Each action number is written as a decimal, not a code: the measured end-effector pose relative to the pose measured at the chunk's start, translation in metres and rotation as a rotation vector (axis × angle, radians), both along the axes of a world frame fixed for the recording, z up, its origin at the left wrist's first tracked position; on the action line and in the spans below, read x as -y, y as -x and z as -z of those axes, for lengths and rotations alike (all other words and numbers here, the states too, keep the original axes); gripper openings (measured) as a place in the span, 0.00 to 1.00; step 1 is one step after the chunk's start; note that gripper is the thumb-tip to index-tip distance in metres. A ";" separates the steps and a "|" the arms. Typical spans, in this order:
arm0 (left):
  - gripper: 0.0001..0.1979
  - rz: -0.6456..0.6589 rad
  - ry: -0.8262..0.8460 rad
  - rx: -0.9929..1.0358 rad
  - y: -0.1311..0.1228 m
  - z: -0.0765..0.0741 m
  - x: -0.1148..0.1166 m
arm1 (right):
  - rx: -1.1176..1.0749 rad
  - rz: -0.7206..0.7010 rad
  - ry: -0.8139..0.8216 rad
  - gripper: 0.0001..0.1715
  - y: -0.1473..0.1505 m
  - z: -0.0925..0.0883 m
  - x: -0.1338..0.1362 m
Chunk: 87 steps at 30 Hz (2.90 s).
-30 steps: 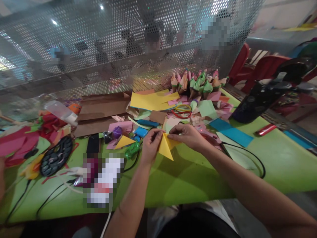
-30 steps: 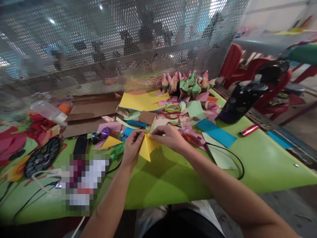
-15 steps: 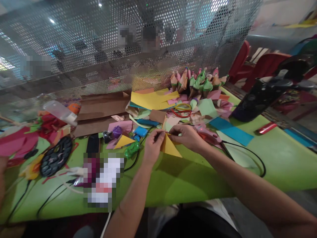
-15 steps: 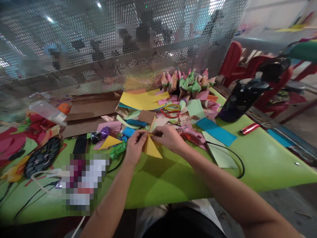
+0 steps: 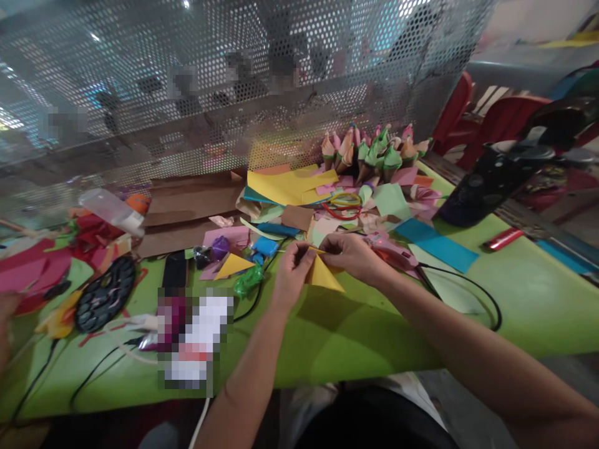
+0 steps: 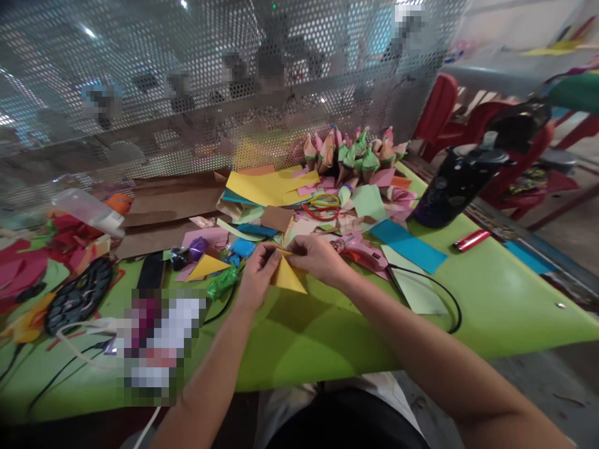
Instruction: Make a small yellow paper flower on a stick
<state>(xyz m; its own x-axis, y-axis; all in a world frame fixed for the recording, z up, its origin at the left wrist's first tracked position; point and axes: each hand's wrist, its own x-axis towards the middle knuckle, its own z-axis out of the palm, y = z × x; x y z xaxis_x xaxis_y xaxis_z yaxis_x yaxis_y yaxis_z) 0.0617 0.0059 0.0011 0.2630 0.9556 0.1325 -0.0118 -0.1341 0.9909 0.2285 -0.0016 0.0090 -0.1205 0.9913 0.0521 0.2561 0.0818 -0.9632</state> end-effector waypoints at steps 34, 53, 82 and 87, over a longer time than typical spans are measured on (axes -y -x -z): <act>0.16 -0.120 0.181 0.249 0.010 0.001 -0.010 | -0.060 0.091 -0.033 0.24 -0.016 -0.011 -0.002; 0.16 0.055 0.234 0.253 0.018 -0.010 -0.009 | -0.450 0.116 -0.001 0.22 -0.016 -0.026 0.006; 0.22 -0.095 0.214 0.290 0.012 -0.018 0.000 | -0.282 0.064 -0.178 0.08 -0.010 -0.019 0.003; 0.26 -0.153 0.185 0.335 0.012 -0.009 -0.003 | -0.269 0.077 -0.162 0.08 -0.008 -0.018 0.004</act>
